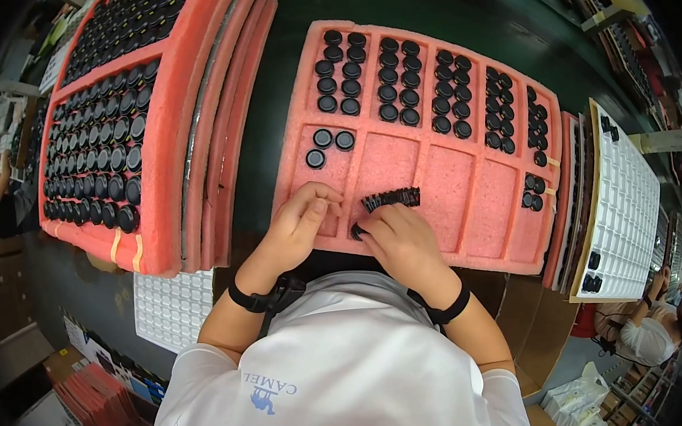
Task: The person picks up a pink tray of small black components, joins two different black plastic parts together by hand, and places the assembled units into a white grid tray. This process is repeated for several components, handling each piece individually before placing the finished assemblies into the grid.
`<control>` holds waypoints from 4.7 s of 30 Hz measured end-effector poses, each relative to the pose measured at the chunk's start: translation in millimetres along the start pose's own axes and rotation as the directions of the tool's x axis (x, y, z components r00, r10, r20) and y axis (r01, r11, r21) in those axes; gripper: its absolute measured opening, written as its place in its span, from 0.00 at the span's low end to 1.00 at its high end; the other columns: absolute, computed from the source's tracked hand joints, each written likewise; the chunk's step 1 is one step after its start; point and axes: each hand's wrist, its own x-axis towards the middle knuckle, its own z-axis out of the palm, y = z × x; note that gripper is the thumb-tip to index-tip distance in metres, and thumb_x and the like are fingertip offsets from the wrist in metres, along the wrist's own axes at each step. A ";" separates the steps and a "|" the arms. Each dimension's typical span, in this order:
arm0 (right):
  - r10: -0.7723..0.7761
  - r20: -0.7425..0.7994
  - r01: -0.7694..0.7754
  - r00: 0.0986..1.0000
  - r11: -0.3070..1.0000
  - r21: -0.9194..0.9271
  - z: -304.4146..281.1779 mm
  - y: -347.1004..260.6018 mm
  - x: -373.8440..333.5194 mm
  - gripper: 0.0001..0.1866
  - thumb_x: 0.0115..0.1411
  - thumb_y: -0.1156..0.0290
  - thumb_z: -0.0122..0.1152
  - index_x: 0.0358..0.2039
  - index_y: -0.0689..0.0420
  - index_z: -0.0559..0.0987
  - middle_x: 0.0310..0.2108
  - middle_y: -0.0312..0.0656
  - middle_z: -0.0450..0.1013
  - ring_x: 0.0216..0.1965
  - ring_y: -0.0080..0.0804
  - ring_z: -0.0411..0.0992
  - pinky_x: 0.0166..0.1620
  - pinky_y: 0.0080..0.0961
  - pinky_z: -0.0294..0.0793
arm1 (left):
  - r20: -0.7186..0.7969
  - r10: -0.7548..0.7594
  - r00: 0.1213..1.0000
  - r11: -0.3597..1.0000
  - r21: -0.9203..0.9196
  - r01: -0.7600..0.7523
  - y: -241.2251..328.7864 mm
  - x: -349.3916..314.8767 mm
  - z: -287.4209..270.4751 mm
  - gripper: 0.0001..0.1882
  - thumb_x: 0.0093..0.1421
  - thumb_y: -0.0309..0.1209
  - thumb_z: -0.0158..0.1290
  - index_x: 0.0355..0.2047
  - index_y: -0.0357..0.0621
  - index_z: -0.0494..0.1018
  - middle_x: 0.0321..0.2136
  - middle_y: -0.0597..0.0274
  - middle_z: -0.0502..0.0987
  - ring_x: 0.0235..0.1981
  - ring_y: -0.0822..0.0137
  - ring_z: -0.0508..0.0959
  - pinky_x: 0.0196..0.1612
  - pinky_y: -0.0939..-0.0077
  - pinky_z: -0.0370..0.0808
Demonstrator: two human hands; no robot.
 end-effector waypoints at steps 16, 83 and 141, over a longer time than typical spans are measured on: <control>0.282 -0.030 -0.227 0.959 0.828 0.512 -30.6 -10.8 -0.5 0.14 0.48 0.83 0.60 0.37 0.61 0.73 0.34 0.43 0.66 0.35 0.32 0.67 0.38 0.23 0.68 | 0.087 0.103 0.991 0.988 -0.128 -0.091 29.3 2.9 21.4 0.19 0.56 0.24 0.53 0.47 0.35 0.65 0.42 0.60 0.69 0.39 0.72 0.71 0.44 0.78 0.69; 0.327 -0.154 0.034 0.933 0.346 0.938 -62.5 -10.0 -15.9 0.10 0.63 0.75 0.44 0.44 0.61 0.63 0.31 0.33 0.62 0.29 0.16 0.57 0.35 0.15 0.61 | 0.195 0.347 0.917 0.920 -0.262 -0.292 63.7 21.1 76.0 0.18 0.55 0.22 0.54 0.45 0.30 0.65 0.44 0.52 0.66 0.45 0.66 0.68 0.49 0.73 0.68; 0.382 -0.907 -0.793 0.175 0.600 0.100 -244.4 94.4 -267.7 0.08 0.56 0.77 0.57 0.38 0.61 0.75 0.34 0.38 0.72 0.34 0.23 0.69 0.37 0.18 0.68 | 0.153 0.059 0.986 0.998 -0.041 -0.053 35.3 27.2 67.0 0.08 0.60 0.23 0.46 0.39 0.34 0.67 0.34 0.59 0.73 0.35 0.71 0.73 0.43 0.77 0.68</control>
